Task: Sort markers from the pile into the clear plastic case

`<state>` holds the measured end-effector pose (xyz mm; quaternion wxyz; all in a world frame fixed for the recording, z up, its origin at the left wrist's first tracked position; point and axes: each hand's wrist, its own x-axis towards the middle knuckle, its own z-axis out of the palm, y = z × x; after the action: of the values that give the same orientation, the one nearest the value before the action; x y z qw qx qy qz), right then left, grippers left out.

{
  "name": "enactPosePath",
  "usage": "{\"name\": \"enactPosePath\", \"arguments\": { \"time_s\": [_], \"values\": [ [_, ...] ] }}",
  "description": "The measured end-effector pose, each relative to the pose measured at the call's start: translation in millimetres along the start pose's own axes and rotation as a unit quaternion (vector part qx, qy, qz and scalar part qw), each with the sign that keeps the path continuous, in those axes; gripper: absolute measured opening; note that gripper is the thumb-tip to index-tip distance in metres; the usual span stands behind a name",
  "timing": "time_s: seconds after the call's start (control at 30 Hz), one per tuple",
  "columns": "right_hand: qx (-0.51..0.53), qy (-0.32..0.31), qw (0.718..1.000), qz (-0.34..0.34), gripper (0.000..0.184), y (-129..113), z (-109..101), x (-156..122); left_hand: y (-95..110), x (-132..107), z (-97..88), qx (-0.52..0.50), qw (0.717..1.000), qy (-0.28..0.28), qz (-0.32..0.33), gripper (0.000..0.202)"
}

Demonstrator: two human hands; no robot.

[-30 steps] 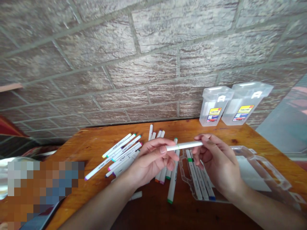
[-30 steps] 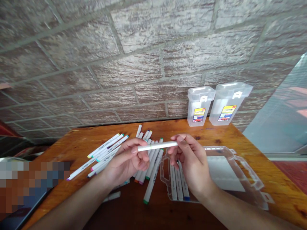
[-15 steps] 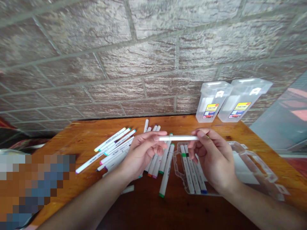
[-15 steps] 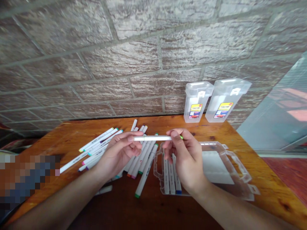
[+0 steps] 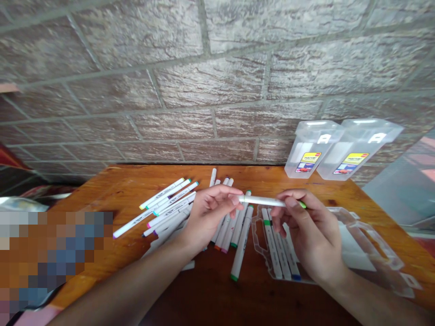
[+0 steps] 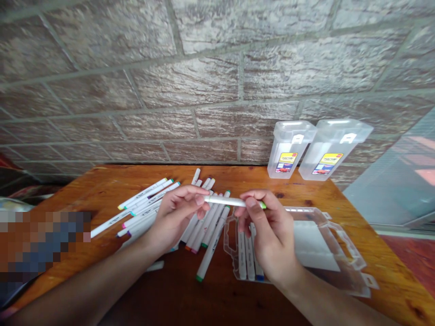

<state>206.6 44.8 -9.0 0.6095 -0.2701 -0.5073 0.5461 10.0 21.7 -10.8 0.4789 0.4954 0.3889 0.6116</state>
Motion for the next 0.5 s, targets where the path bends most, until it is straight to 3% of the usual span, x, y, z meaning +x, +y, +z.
{"name": "enactPosePath", "arguments": {
  "time_s": [0.17,0.3,0.5],
  "values": [
    [-0.011,-0.001,1.0,0.005,0.014,2.4,-1.6,-0.7,5.0,-4.2,2.1,0.069,0.997,0.003,0.018,0.016],
    [-0.014,-0.007,1.0,0.01,0.013,3.6,-2.2,-0.8,8.0,-4.7,4.8,0.115,0.991,0.008,0.075,0.01],
    [-0.02,-0.003,1.0,0.001,0.013,4.6,-3.6,-1.3,6.7,-5.6,7.2,0.122,0.988,-0.01,0.099,0.008]
  ]
}}
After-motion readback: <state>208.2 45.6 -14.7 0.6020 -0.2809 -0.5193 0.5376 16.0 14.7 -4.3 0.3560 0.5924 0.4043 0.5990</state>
